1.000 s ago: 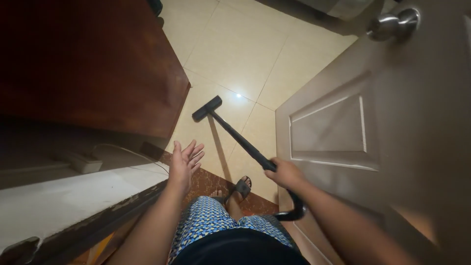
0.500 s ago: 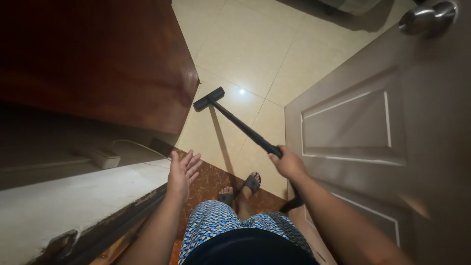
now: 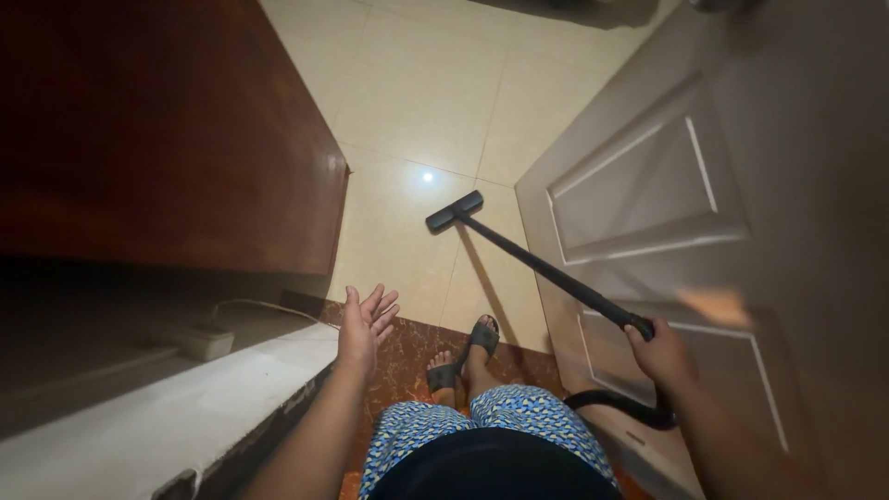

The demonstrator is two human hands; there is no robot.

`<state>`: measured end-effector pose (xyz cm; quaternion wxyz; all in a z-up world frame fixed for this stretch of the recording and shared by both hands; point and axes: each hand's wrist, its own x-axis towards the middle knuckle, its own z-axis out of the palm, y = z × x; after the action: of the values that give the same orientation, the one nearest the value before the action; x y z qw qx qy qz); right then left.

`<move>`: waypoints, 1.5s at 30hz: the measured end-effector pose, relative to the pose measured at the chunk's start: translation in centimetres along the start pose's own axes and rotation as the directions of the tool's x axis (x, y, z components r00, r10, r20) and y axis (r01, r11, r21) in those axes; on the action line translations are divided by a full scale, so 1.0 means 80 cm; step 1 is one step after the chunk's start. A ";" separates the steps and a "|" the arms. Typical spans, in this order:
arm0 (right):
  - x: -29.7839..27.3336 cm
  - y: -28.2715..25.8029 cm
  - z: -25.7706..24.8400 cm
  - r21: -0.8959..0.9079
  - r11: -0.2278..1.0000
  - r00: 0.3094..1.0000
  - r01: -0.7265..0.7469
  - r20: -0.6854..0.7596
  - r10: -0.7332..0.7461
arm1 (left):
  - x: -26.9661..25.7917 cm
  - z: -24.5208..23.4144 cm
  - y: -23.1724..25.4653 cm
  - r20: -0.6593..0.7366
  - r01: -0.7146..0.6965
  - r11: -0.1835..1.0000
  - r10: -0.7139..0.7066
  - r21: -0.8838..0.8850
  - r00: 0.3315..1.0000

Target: The person uses a vacuum cleaner with a floor nozzle to clean the tiled floor of a bedroom. They move the vacuum back and forth across the floor, navigating around furniture such as a bed, a wooden cabinet, and a small fan.

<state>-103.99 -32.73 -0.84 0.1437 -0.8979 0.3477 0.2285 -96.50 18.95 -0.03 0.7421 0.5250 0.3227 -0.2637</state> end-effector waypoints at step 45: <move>-0.087 -0.084 -0.057 0.060 0.985 0.986 0.165 0.024 -0.166 | -0.008 0.078 -0.084 0.178 0.018 0.991 -0.042 0.133 0.983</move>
<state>-102.46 -25.94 7.26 0.1931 -0.9158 0.2761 0.2187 -100.59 11.01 -2.12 0.7281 0.5416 0.2440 -0.3422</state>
